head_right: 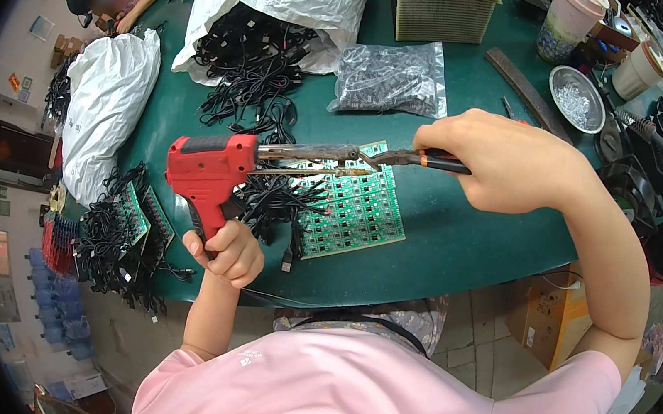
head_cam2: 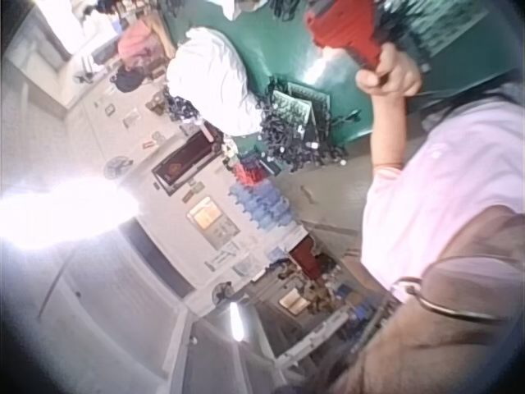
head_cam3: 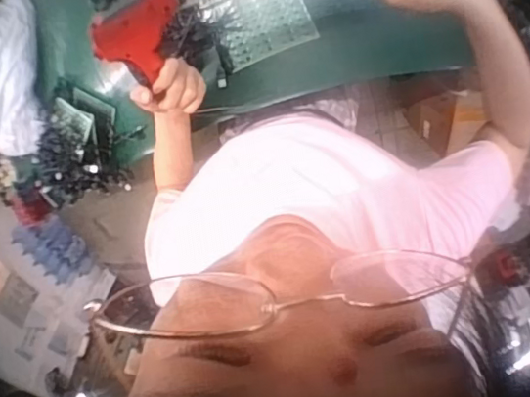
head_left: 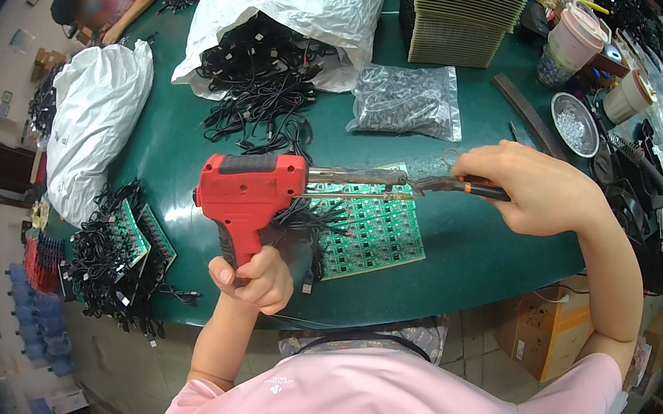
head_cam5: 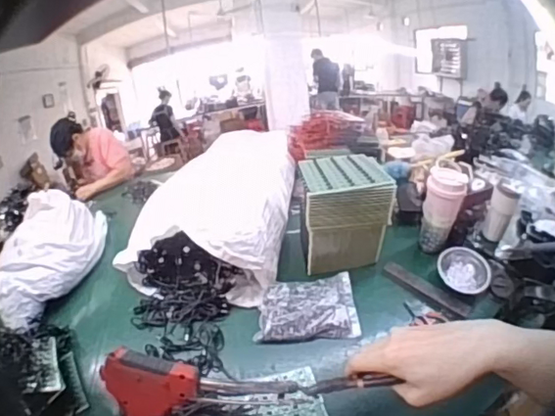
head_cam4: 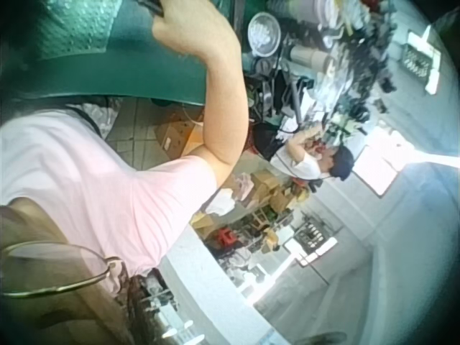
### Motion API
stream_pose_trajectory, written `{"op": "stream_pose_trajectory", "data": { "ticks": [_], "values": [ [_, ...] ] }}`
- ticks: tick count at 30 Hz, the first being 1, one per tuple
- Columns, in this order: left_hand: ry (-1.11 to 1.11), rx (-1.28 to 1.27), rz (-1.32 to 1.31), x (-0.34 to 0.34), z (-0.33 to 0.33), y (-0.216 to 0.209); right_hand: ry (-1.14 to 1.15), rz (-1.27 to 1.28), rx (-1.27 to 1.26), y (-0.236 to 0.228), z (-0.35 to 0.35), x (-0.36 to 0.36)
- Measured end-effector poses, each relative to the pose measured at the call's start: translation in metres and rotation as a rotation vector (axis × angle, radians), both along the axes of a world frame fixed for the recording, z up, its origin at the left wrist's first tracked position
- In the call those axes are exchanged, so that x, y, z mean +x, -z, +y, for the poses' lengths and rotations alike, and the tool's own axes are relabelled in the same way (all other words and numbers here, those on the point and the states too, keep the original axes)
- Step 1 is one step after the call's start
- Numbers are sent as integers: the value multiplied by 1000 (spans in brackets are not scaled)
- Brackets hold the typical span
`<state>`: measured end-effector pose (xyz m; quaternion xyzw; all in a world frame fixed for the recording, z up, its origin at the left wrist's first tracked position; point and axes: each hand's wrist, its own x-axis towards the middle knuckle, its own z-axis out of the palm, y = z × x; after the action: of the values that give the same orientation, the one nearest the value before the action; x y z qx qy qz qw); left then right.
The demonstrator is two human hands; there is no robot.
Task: Assembling electronic components by soldering cables to circuit boards at a factory workbench.
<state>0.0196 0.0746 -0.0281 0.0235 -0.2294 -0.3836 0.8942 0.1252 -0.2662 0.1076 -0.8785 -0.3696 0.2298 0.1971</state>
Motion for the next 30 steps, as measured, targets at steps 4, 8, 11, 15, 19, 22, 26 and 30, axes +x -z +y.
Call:
{"op": "stream_pose_trajectory", "data": {
  "ticks": [4, 8, 11, 15, 19, 22, 26, 30],
  "values": [
    [-67, -8, -28, 4, -3, 1, 52, -38, -44, 1, 1, -5],
    [-201, -37, 16, 2, -5, -3, 133, -216, -16, 21, -4, -15],
    [-252, -78, 60, 3, -8, -2, 380, 155, 138, 39, 7, -34],
    [-279, -89, 104, 3, -15, 0, 616, 752, 612, 67, 39, -57],
    [-286, -82, 122, 2, -23, -1, 618, 789, 744, 89, 65, -63],
    [-286, -56, 97, 2, -27, -2, 629, 794, 780, 93, 74, -64],
    [-299, 13, 31, 1, -27, -4, 611, 800, 833, 87, 80, -65],
    [-313, 60, -18, 0, -29, -3, 647, 804, 883, 85, 83, -65]
  ]
}}
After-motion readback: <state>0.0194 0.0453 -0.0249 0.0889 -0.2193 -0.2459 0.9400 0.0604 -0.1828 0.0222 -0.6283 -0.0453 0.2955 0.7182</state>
